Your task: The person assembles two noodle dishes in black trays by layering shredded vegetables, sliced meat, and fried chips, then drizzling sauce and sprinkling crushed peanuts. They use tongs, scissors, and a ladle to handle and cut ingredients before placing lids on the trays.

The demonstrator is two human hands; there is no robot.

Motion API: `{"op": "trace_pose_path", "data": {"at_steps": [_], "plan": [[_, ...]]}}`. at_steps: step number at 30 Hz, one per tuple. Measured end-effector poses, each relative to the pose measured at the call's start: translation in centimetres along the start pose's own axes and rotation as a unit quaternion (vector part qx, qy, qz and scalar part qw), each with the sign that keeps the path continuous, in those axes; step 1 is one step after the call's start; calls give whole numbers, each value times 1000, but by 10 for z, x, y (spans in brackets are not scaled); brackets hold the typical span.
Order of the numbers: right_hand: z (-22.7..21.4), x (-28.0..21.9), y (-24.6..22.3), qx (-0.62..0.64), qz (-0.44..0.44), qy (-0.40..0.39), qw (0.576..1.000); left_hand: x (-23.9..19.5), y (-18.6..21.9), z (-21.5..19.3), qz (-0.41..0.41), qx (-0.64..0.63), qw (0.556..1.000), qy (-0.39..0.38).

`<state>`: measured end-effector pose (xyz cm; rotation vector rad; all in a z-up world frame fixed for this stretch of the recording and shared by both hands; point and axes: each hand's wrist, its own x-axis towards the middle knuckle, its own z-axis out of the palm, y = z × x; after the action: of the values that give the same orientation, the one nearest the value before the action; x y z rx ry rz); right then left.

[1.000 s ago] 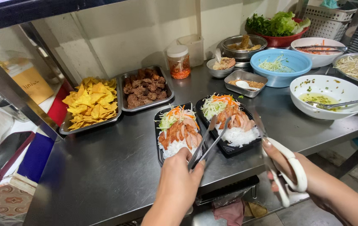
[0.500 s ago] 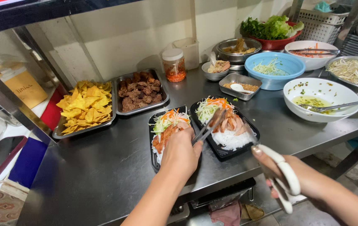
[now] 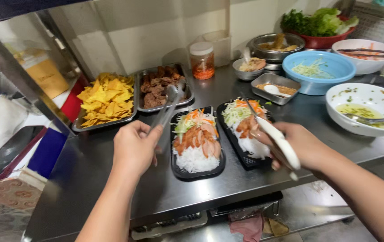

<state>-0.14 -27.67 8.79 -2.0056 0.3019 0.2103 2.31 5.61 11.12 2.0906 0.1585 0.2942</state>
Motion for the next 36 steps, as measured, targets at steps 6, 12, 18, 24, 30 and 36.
{"op": "trace_pose_path", "data": {"at_steps": [6, 12, 18, 24, 30, 36], "plan": [[73, 91, -62, -115, -106, -24, 987, 64, -38, -22, -26, 58, 996, 63], [181, 206, -122, -50, -86, -86, 991, 161, -84, -1, 47, 208, 972, 103], [243, 272, -158, -301, -100, -9, 948, 219, -111, 14, -2, 197, 978, 62], [268, 286, -186, -275, -143, -72, 948, 246, -144, 9, 52, 229, 972, -15], [218, 250, -173, 44, -129, -183, 974, 246, -179, -3, 111, 239, 961, -87], [124, 219, -119, 158, -96, -67, 980, 235, -158, -2, 109, 253, 961, 13]]}}
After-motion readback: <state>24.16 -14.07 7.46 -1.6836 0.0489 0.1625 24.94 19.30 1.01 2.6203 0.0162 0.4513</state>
